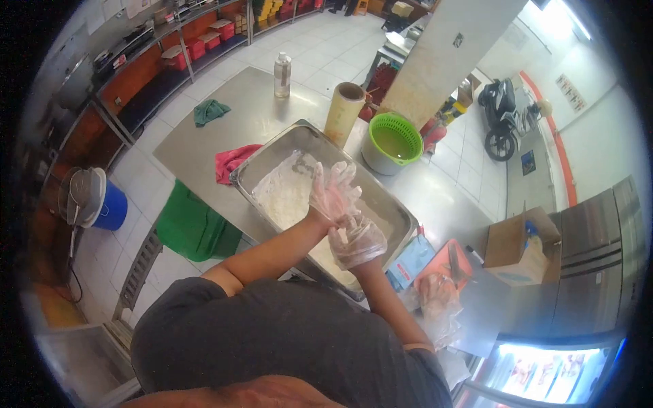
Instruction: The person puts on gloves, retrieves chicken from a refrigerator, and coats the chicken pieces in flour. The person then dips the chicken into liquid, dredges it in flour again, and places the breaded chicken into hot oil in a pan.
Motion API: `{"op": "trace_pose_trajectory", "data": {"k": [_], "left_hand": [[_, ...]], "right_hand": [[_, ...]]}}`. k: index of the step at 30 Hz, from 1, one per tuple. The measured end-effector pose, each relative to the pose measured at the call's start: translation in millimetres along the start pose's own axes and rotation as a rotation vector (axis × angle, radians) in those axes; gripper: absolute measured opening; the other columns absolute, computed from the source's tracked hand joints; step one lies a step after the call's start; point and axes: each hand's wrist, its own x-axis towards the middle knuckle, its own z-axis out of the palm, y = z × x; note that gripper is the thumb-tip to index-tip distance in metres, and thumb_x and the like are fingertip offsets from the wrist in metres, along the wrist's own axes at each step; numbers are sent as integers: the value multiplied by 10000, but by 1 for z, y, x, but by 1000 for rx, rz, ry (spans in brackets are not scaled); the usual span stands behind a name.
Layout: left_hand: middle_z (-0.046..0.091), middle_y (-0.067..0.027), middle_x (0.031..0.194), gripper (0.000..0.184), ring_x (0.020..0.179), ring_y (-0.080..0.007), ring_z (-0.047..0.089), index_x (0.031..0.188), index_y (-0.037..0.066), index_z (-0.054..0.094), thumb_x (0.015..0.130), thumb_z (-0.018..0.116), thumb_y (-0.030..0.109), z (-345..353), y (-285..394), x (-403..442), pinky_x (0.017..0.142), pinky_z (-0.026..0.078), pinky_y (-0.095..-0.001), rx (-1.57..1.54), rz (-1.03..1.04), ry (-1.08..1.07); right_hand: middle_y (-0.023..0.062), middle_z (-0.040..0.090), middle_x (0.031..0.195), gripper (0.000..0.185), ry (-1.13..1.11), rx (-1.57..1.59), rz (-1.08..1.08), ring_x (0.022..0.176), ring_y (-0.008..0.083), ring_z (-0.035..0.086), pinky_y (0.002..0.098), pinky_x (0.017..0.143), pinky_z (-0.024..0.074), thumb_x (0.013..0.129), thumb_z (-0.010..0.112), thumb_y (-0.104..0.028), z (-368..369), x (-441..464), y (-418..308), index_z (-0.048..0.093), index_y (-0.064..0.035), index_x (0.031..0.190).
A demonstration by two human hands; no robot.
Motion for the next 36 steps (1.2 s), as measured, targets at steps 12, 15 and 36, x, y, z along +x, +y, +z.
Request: {"op": "trace_pose_trajectory", "data": {"k": [12, 15, 36], "left_hand": [[176, -37, 1701, 896, 1525, -432, 171, 1581, 380, 314, 845, 377, 886, 3, 29, -4, 1080, 66, -829, 502, 7, 134], [278, -59, 1660, 952, 1510, -405, 212, 1563, 331, 368, 809, 402, 912, -6, 52, 0, 1109, 116, -793, 750, 44, 88], [633, -69, 1358, 442, 1085, -250, 613, 1383, 130, 594, 1031, 472, 368, -159, 89, 25, 966, 445, -455, 2309, -297, -387]], "right_hand": [[139, 656, 894, 85, -488, 281, -299, 840, 339, 672, 475, 727, 540, 857, 595, -151, 26, -46, 16, 635, -99, 913], [200, 690, 951, 275, -656, -16, 153, 890, 382, 680, 474, 808, 541, 879, 643, -285, 37, -33, 88, 694, -56, 1024], [168, 694, 1181, 558, -1019, -34, 465, 1079, 374, 657, 412, 910, 526, 869, 636, -591, 59, -34, 101, 715, -143, 1193]]}}
